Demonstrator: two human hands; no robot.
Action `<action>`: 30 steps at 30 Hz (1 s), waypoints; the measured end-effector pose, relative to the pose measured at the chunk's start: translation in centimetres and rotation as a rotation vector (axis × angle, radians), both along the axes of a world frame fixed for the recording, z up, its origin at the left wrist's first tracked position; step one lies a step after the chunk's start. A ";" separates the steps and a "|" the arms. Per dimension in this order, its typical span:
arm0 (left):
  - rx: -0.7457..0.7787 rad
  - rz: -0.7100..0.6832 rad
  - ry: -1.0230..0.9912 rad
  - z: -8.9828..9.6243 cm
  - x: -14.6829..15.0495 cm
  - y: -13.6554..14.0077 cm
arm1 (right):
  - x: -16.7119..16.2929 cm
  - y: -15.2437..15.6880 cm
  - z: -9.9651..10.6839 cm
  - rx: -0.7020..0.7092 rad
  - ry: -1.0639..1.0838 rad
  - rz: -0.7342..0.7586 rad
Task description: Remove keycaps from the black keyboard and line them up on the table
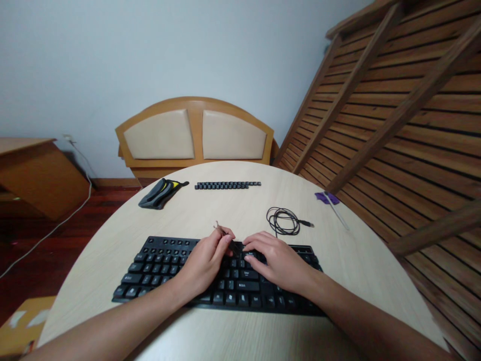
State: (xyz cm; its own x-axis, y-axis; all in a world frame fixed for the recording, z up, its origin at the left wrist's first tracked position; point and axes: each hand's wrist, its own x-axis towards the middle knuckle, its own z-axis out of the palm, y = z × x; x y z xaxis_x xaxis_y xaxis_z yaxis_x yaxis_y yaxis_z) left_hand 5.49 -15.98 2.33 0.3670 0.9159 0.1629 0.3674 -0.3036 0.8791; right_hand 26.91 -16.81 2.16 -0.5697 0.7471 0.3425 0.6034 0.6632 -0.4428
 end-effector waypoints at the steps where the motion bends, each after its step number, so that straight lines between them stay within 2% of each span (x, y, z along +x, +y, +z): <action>1: 0.000 0.000 0.003 -0.1 0.0 0.0 | 0.0 0.0 0.0 0.003 -0.003 0.002; 15: -0.024 0.036 -0.080 -0.1 -0.1 -0.4 | 0.1 -0.1 -0.1 -0.001 -0.011 -0.009; 21: -0.068 0.133 -0.202 -0.1 0.0 -0.1 | 0.1 0.0 0.4 -0.059 0.092 -0.074; 30: -0.006 0.160 -0.154 -0.3 0.1 0.3 | 0.4 0.6 0.7 -0.059 0.109 -0.169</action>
